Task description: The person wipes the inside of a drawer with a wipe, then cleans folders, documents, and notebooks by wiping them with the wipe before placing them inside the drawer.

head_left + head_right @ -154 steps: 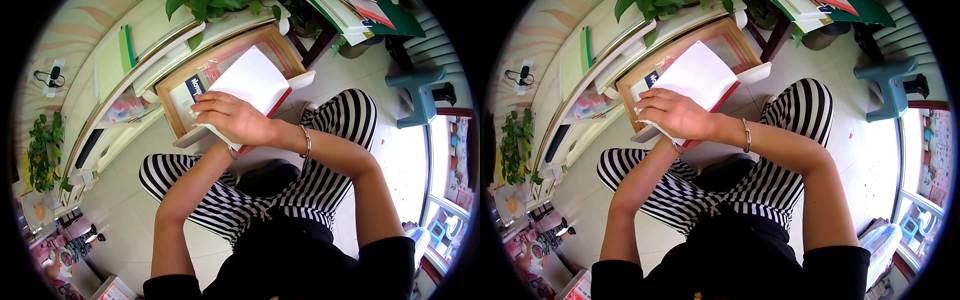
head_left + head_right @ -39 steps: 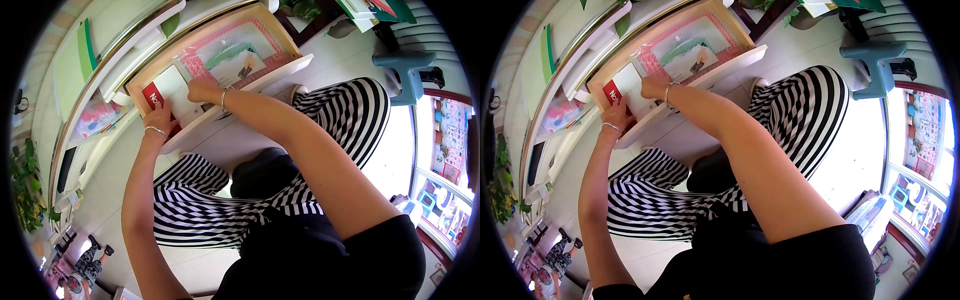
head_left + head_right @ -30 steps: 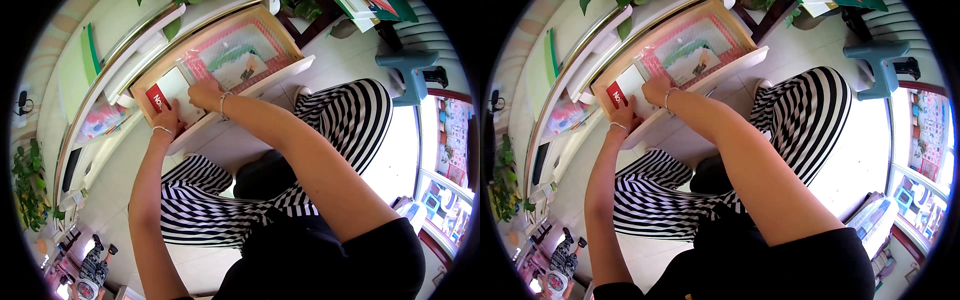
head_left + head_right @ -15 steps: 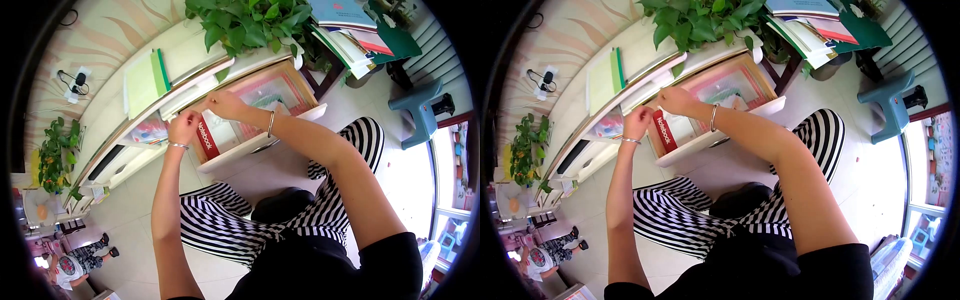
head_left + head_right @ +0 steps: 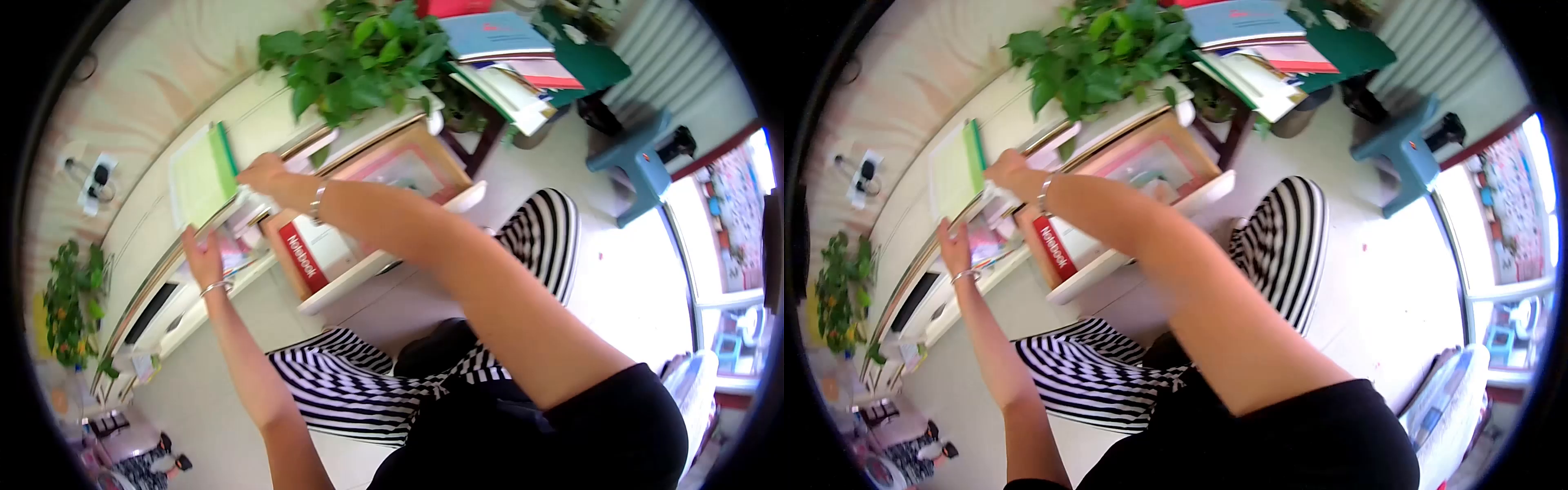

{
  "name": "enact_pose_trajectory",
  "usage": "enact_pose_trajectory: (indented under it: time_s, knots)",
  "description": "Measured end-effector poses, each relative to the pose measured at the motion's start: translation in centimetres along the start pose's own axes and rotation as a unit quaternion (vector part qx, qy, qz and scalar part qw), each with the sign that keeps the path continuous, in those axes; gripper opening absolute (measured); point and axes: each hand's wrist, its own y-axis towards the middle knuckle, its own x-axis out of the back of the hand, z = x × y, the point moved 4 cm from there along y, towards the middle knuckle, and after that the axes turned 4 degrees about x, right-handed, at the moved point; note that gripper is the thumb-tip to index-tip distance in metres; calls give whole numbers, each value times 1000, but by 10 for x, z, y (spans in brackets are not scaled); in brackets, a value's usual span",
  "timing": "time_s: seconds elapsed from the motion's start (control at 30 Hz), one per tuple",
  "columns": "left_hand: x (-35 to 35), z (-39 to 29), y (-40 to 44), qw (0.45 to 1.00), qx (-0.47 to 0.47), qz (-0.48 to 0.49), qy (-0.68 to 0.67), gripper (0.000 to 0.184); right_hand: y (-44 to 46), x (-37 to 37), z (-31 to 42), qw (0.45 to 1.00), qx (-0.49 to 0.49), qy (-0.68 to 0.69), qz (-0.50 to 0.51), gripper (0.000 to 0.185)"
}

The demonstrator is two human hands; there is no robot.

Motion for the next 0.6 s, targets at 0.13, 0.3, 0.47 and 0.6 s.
enact_pose_trajectory:
  time_s: [0.13, 0.3, 0.47, 0.6]
  knots:
    - [-1, -8, -1, 997, -57, -38, 23, 52, -21, 16, 19, 993, -90, 79, -23, 24]
    - [13, -19, -3, 996, -41, -68, 51, 44, -15, 14, 32, 974, 7, 224, -16, 20]
    - [45, -84, -33, 922, 7, -168, -349, 38, -72, 74, 38, 922, 37, 380, 62, 20]
    - [22, -75, -36, 761, 106, -59, -638, 46, -175, 142, 29, 897, -43, 432, 86, 19]
